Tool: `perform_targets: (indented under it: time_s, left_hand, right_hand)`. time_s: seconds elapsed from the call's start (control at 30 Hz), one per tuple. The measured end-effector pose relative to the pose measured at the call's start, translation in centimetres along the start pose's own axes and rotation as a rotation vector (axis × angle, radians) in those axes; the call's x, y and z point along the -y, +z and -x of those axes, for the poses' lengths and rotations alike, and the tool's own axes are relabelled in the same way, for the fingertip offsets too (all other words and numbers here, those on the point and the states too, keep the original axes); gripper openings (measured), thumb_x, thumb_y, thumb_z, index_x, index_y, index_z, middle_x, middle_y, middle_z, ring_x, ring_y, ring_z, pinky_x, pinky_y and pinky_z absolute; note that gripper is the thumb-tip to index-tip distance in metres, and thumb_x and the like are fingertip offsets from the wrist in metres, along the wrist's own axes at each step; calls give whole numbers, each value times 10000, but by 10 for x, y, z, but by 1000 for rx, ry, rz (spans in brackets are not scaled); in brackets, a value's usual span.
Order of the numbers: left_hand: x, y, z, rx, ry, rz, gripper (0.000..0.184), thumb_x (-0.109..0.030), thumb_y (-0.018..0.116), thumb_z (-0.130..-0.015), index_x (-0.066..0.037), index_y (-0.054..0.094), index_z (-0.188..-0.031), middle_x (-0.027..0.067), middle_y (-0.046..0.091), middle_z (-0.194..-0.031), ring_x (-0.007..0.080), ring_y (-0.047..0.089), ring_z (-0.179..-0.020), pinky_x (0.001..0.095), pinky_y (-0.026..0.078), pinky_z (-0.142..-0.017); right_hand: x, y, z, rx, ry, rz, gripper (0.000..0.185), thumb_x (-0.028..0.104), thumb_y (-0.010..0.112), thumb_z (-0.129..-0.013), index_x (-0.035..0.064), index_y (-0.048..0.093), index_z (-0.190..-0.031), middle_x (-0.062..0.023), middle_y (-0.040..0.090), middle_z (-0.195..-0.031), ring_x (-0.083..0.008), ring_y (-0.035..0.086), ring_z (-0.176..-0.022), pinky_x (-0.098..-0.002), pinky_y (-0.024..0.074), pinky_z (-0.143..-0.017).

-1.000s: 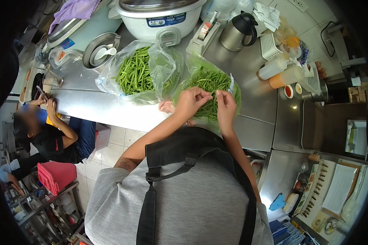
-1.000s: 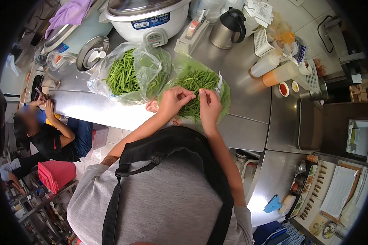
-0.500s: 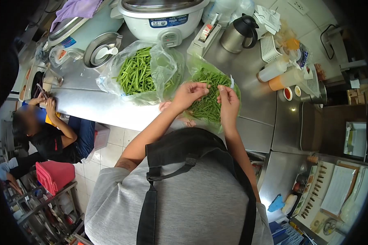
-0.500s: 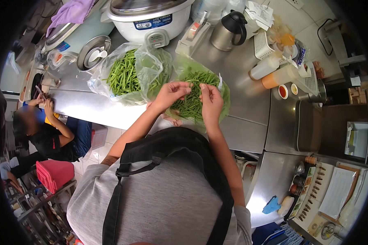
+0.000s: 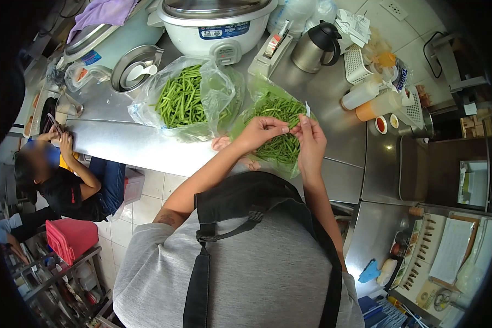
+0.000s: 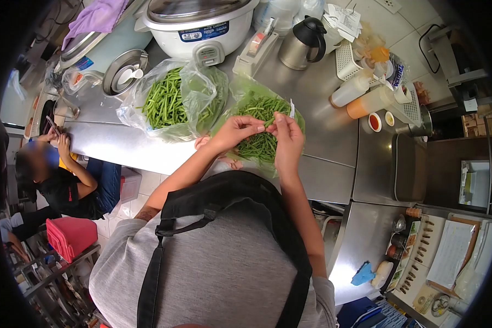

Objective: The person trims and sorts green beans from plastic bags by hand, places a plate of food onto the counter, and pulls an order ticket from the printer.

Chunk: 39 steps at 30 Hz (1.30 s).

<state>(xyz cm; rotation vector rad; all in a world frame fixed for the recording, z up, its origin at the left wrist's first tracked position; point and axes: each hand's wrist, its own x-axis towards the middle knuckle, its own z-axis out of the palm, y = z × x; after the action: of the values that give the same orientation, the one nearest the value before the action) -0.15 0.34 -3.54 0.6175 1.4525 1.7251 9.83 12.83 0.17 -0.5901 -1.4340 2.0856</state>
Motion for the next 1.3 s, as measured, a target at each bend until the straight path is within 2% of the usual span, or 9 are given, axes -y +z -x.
perform_targets:
  time_s: [0.2,0.4,0.5,0.8,0.97,1.07,1.17,1.27,1.3]
  left_hand:
    - [-10,-3,8,-125,92,-328,209,-154,710,-847,-16,704,-1003,29,690,-854,65,575,-692,245,462,-644]
    - [-33,-8,16,-301,571,-846,170,-109,726,-785,-76,730,-951,94,623,-800,228,597,-649,305,481,-614]
    - [-42,-5,19,-332,648,-856,167,-93,723,-784,-68,730,-949,91,627,-799,233,588,-632,315,479,-601]
    - [-20,8,21,-212,224,-581,181,-131,748,-799,-15,721,-936,57,629,-747,94,606,-634,254,461,-555]
    - [4,8,17,-183,-55,-57,245,-166,712,-858,32,681,-999,35,659,-811,65,611,-601,204,497,-521]
    - [6,-1,13,-245,-115,105,261,-172,697,-873,33,667,-1030,31,667,-836,70,611,-602,206,517,-532]
    - [6,-12,11,-266,-135,163,251,-181,683,-884,13,670,-1044,23,669,-841,64,604,-674,200,508,-615]
    - [5,-15,12,-273,-102,175,249,-200,673,-893,-1,677,-1041,13,672,-845,46,577,-703,183,463,-641]
    - [3,-15,12,-273,-87,159,248,-206,669,-896,-6,679,-1041,10,674,-848,41,566,-705,179,446,-640]
  right_hand:
    - [-1,-5,7,11,18,95,198,104,643,-906,-40,641,-1042,-57,657,-896,-92,608,-782,-225,503,-715]
    - [-2,-16,8,111,-89,477,138,82,649,-896,-28,648,-980,-25,660,-853,-61,588,-727,-196,479,-678]
    - [-3,-14,10,108,-122,567,107,79,633,-904,-17,636,-952,-8,646,-835,-54,573,-706,-193,469,-657]
    - [-21,-7,10,-44,-174,308,120,89,608,-919,-16,605,-978,-11,621,-809,-62,571,-717,-204,469,-667]
    - [-28,-11,1,-102,-58,47,149,108,596,-929,-23,610,-998,-15,622,-813,-68,566,-697,-220,474,-663]
    - [-30,-21,-7,-84,-94,200,169,114,604,-918,-16,646,-1016,-40,645,-819,-72,579,-712,-232,479,-675]
    - [-26,-33,-7,178,-73,751,169,135,629,-898,10,690,-993,-77,667,-822,-121,609,-718,-269,490,-693]
    - [-34,-39,-4,269,-569,1168,166,168,658,-877,24,710,-942,-101,667,-805,-186,612,-686,-293,490,-698]
    - [-31,-36,-1,274,-532,1112,181,182,656,-879,20,707,-942,-105,667,-798,-202,613,-679,-298,488,-695]
